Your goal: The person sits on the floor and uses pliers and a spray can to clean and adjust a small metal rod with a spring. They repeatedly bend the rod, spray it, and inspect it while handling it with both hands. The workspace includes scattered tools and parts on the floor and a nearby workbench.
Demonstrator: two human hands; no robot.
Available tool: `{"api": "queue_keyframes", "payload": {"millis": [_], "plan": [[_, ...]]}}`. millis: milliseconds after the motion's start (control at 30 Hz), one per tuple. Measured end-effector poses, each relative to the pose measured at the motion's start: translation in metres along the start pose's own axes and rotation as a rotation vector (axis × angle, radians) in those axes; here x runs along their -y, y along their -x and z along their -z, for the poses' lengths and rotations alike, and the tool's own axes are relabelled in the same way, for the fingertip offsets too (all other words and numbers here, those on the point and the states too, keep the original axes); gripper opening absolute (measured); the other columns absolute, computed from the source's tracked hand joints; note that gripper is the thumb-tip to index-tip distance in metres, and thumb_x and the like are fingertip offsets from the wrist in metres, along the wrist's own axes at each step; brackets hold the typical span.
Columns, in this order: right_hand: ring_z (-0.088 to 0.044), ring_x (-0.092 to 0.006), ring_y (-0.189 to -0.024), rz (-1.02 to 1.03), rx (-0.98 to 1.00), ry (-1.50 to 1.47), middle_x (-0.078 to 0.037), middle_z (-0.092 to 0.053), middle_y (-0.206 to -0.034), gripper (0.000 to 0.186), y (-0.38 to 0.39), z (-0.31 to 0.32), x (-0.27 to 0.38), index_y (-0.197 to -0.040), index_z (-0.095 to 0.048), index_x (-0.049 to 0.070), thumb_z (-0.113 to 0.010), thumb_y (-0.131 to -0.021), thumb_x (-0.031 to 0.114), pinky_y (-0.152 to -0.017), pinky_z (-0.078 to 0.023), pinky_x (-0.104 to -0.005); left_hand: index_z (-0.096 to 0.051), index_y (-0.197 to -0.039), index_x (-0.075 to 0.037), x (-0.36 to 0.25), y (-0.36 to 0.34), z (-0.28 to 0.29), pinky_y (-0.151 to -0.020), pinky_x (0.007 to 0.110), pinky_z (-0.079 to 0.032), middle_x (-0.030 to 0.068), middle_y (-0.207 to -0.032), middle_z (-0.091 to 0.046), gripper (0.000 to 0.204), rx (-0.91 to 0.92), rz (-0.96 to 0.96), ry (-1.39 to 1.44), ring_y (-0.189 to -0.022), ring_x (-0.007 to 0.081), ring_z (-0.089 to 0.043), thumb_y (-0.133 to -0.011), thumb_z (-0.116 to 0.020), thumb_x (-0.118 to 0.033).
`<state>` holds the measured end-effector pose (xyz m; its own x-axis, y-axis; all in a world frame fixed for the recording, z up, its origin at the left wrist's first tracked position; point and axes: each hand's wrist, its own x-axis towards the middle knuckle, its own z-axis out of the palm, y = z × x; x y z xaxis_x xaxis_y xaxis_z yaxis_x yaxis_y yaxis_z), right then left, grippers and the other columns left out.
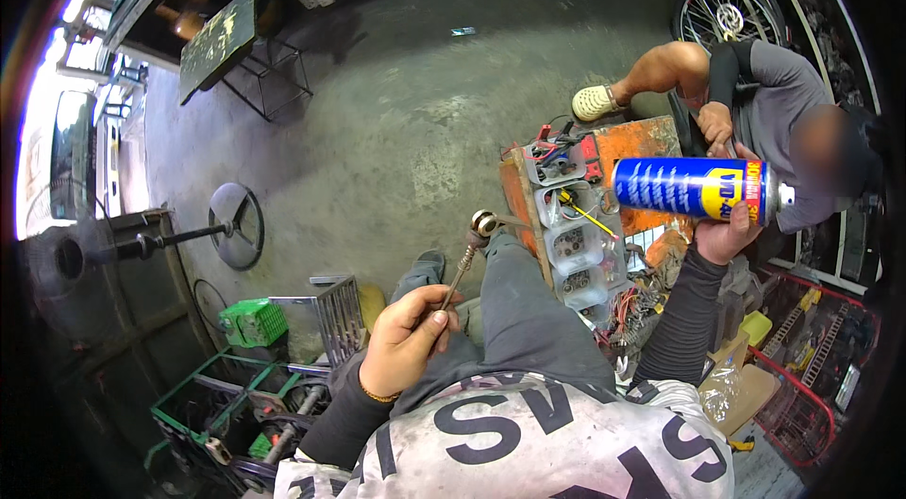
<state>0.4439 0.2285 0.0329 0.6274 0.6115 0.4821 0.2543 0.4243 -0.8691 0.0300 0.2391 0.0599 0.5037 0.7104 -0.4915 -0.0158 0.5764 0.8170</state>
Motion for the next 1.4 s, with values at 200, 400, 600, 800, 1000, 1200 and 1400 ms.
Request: {"api": "queue_keyframes", "payload": {"millis": [200, 400, 600, 800, 1000, 1200, 1400], "plan": [[-0.062, -0.0308, -0.103, -0.176, 0.240, -0.135, -0.021, -0.050, -0.125, 0.092, 0.083, -0.065, 0.019, -0.142, -0.026, 0.001, -0.072, -0.080, 0.050, -0.088, -0.054, -0.0412, -0.050, -0.121, 0.005, 0.049, 0.033, -0.003, -0.046, 0.021, -0.030, 0.0065, -0.074, -0.053, 0.025, 0.065, 0.004, 0.423, -0.051, 0.0062, -0.036, -0.098, -0.049, -0.007], [-0.052, -0.0232, -0.119, -0.533, 0.481, -0.168, -0.011, -0.041, -0.137, 0.102, 0.166, -0.045, 0.076, -0.150, -0.019, 0.006, -0.072, -0.079, 0.056, -0.102, -0.042, -0.0369, -0.052, -0.124, 0.005, 0.090, 0.093, -0.011, -0.047, 0.021, -0.029, 0.0069, -0.077, -0.056, 0.028, 0.064, -0.126, 0.367, -0.052, 0.0055, -0.036, -0.099, -0.048, -0.007], [-0.058, -0.0217, -0.110, -0.508, 0.605, -0.311, -0.013, -0.052, -0.124, 0.097, 0.212, -0.014, 0.095, -0.142, -0.030, 0.008, -0.089, -0.067, 0.029, -0.095, -0.048, -0.0362, -0.062, -0.098, 0.004, 0.100, 0.127, -0.022, -0.052, 0.028, -0.042, 0.0080, -0.066, -0.055, 0.010, -0.150, -0.825, -0.440, -0.055, 0.0171, -0.053, -0.089, -0.060, 0.000], [-0.060, -0.0312, -0.100, 0.294, 0.857, -0.196, -0.025, -0.050, -0.118, 0.091, 0.185, -0.024, 0.152, -0.136, -0.038, 0.017, -0.092, -0.063, 0.022, -0.083, -0.052, -0.0388, -0.063, -0.097, 0.004, 0.098, 0.156, -0.044, -0.050, 0.029, -0.040, 0.0097, -0.065, -0.055, 0.013, -0.157, -0.886, -0.525, -0.053, 0.0203, -0.052, -0.084, -0.061, 0.006], [-0.064, -0.0261, -0.079, 0.557, 0.880, 0.211, -0.017, -0.053, -0.108, 0.065, 0.171, -0.028, 0.222, -0.112, -0.066, 0.029, -0.089, -0.054, 0.012, -0.064, -0.054, -0.0327, -0.064, -0.096, 0.003, 0.092, 0.183, -0.061, -0.047, 0.032, -0.039, 0.0106, -0.063, -0.053, 0.025, -0.254, -0.896, -0.800, -0.050, 0.0237, -0.052, -0.073, -0.061, 0.012], [-0.064, -0.0259, -0.078, 0.673, 0.960, 0.394, -0.012, -0.055, -0.104, 0.062, 0.166, -0.019, 0.238, -0.109, -0.069, 0.033, -0.086, -0.052, 0.015, -0.061, -0.055, -0.0337, -0.063, -0.097, 0.001, 0.096, 0.196, -0.070, -0.048, 0.031, -0.033, 0.0086, -0.063, -0.046, 0.024, -0.337, -0.871, -0.858, -0.051, 0.0208, -0.045, -0.075, -0.060, 0.010], [-0.063, -0.0299, -0.088, 0.703, 1.059, 0.502, -0.018, -0.055, -0.113, 0.068, 0.167, -0.009, 0.242, -0.110, -0.064, 0.025, -0.092, -0.049, 0.015, -0.070, -0.055, -0.0368, -0.063, -0.099, 0.003, 0.092, 0.201, -0.074, -0.050, 0.030, -0.043, 0.0115, -0.067, -0.056, 0.031, -0.326, -0.900, -0.934, -0.054, 0.0246, -0.057, -0.070, -0.060, 0.015]]}}
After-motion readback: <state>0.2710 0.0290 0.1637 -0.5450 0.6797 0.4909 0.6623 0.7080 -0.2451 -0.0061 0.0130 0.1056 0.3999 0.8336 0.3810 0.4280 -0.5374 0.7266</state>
